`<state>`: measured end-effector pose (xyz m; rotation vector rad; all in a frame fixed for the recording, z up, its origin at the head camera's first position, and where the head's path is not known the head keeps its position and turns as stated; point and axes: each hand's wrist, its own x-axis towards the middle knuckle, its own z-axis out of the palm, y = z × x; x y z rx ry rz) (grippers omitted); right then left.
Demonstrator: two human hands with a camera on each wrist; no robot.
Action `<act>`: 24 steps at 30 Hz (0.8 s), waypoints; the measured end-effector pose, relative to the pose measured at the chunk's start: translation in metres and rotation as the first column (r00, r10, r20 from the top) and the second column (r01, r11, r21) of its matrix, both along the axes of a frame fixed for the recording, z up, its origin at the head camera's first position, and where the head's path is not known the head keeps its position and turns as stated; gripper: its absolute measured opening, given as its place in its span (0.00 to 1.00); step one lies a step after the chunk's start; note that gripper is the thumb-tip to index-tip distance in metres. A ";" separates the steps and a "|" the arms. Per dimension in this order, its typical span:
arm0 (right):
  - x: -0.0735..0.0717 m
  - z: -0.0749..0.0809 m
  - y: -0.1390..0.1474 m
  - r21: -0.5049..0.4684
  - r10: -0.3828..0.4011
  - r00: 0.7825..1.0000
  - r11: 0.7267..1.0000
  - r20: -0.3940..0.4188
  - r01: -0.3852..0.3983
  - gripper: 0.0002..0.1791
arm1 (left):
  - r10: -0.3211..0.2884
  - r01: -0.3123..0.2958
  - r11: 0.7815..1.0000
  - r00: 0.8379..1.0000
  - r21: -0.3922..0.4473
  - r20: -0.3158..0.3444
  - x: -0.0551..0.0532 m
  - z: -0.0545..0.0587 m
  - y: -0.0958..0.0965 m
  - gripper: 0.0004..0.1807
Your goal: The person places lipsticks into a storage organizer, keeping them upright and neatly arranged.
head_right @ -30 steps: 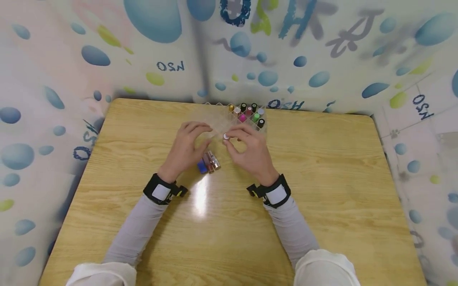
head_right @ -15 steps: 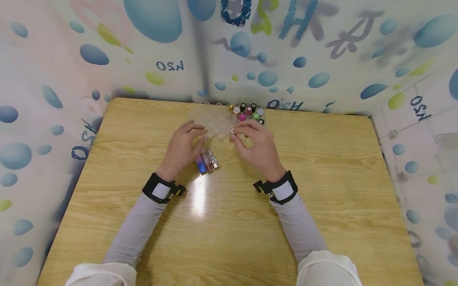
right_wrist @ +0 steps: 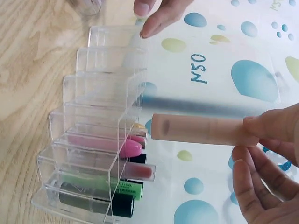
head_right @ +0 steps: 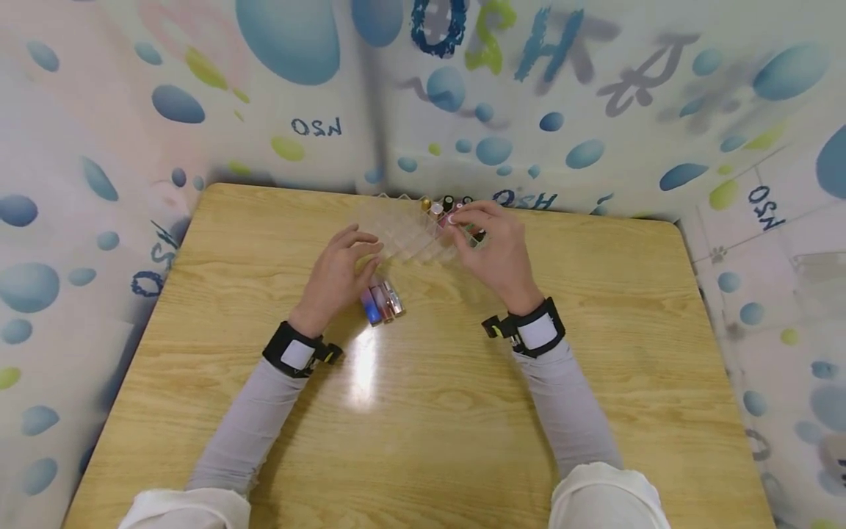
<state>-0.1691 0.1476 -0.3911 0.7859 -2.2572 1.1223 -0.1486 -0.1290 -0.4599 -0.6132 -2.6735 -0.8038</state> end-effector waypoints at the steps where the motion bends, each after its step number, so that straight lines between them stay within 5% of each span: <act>1: -0.002 -0.001 0.001 -0.001 -0.007 1.000 1.000 0.006 0.007 0.05 | 0.000 0.000 1.000 1.000 0.004 0.006 0.001 0.000 0.000 0.14; 24: -0.030 -0.021 0.013 0.023 -0.104 0.991 0.994 0.082 0.103 0.06 | -0.023 0.023 1.000 0.999 -0.002 -0.029 0.000 -0.002 0.001 0.13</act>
